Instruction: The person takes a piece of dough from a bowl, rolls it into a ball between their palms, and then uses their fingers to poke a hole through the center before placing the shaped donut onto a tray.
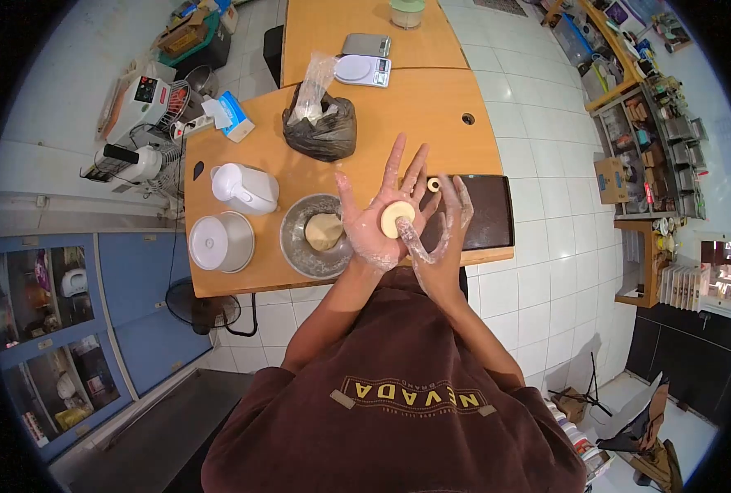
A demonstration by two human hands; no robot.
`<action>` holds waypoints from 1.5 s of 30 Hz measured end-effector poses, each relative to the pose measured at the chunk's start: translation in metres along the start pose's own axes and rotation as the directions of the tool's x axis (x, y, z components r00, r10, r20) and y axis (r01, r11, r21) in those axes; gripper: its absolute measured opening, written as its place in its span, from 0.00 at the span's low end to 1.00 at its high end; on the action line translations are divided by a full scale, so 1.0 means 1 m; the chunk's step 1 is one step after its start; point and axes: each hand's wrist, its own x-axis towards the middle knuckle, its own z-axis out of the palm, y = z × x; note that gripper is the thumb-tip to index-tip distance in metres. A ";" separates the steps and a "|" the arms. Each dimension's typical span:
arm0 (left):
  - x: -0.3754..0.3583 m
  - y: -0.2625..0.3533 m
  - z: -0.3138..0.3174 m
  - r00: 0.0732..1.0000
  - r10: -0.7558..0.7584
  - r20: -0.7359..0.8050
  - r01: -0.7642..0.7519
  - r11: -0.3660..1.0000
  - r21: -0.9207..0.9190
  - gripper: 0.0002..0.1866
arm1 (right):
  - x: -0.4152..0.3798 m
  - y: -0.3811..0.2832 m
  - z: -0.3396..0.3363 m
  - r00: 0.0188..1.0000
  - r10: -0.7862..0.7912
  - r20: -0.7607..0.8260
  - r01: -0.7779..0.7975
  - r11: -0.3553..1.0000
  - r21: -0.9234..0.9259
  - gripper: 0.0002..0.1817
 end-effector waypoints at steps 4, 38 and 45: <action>0.000 -0.002 -0.006 0.997 0.031 -0.071 -0.030 0.999 0.017 0.57 | 0.004 -0.009 -0.007 0.985 -0.154 0.072 0.164 0.973 -0.162 0.27; 0.001 -0.004 0.005 0.999 0.008 0.047 0.001 0.981 -0.196 0.58 | 0.006 0.009 0.016 0.913 0.360 0.193 -0.408 0.784 0.467 0.49; 0.004 -0.002 0.008 0.999 0.023 0.041 -0.015 0.984 -0.180 0.58 | 0.006 0.003 0.014 0.948 0.252 0.195 -0.305 0.892 0.333 0.53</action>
